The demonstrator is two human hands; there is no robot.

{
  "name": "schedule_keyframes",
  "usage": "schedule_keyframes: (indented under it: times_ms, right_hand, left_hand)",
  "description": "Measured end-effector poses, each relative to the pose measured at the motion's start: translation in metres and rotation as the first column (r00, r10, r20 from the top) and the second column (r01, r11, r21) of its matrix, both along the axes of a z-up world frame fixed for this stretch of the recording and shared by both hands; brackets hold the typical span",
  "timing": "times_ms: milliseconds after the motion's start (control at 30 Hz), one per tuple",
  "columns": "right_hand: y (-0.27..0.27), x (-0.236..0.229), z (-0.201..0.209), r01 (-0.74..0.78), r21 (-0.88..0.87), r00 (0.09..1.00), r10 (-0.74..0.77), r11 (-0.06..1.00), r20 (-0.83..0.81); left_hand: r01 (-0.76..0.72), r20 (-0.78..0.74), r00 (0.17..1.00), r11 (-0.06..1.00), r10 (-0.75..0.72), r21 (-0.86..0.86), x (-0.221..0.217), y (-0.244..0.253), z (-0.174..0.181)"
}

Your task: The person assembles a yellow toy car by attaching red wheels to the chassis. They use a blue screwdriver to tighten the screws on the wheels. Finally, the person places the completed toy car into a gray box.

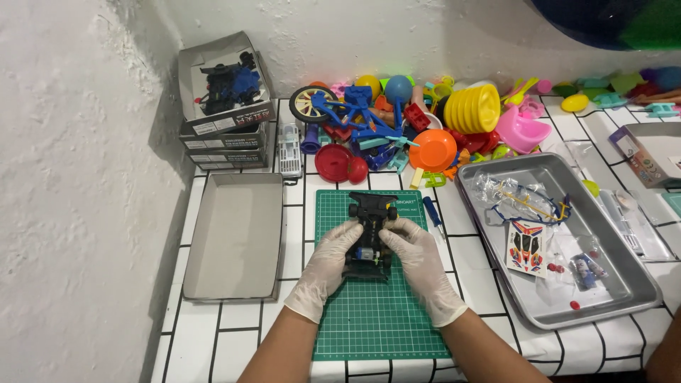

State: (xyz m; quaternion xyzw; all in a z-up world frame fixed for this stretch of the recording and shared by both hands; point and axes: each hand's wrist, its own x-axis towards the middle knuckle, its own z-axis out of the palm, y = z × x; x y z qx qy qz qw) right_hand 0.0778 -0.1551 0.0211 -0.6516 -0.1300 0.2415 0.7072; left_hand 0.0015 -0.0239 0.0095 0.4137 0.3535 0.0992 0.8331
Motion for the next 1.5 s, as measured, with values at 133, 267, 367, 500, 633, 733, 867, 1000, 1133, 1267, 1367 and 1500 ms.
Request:
schedule_keyframes:
  times_ms: [133,267,367,500,633,733,867,1000,1133,1267,1367,1500]
  right_hand:
    - [0.001,-0.004,0.011,0.015,-0.005,1.0,-0.015,1.0,0.002]
    - [-0.006,0.006,0.021,0.047,-0.096,0.991,-0.034,0.994,0.132]
    - [-0.015,0.024,0.01,0.113,-0.264,0.939,-0.016,0.958,0.344]
    - [-0.013,0.021,0.008,0.122,-0.534,0.863,0.177,0.837,0.474]
    - [-0.009,0.011,-0.003,0.16,-0.715,0.769,0.369,0.681,0.523]
    - [-0.006,0.009,-0.007,0.185,-0.82,0.718,0.495,0.541,0.489]
    - [-0.006,0.01,-0.012,0.169,-0.861,0.714,0.542,0.481,0.443]
    - [-0.007,0.014,-0.027,0.178,-0.881,0.703,0.57,0.438,0.425]
    - [-0.006,0.01,-0.008,0.134,-0.849,0.759,0.498,0.51,0.419]
    - [-0.008,0.005,0.01,0.039,-0.693,0.894,0.284,0.72,0.346]
    - [-0.014,0.001,0.021,-0.003,-0.517,0.953,0.159,0.856,0.259]
    - [-0.02,-0.006,0.029,0.045,-0.216,0.984,-0.006,0.975,0.176]
  left_hand:
    - [-0.002,-0.008,1.0,1.0,0.002,0.003,-0.003,0.0,0.006]
    - [-0.075,-0.002,0.997,0.996,0.075,-0.039,-0.012,-0.002,0.041]
    - [-0.173,0.034,0.984,0.98,0.177,-0.101,-0.017,0.005,0.039]
    - [-0.27,0.099,0.949,0.933,0.3,-0.236,-0.012,0.004,0.039]
    - [-0.306,0.159,0.916,0.899,0.368,-0.314,-0.012,0.014,0.019]
    - [-0.278,0.256,0.885,0.883,0.389,-0.379,-0.012,0.02,0.005]
    - [-0.271,0.31,0.863,0.884,0.398,-0.381,-0.013,0.023,-0.007]
    - [-0.307,0.258,0.873,0.877,0.415,-0.371,-0.018,0.019,0.014]
    - [-0.293,0.275,0.863,0.864,0.423,-0.41,-0.018,0.022,0.008]
    - [-0.263,0.261,0.886,0.878,0.384,-0.399,-0.02,0.018,0.01]
    - [-0.234,0.294,0.877,0.872,0.381,-0.43,-0.019,0.017,0.005]
    - [-0.192,0.329,0.882,0.894,0.338,-0.405,-0.018,0.017,-0.001]
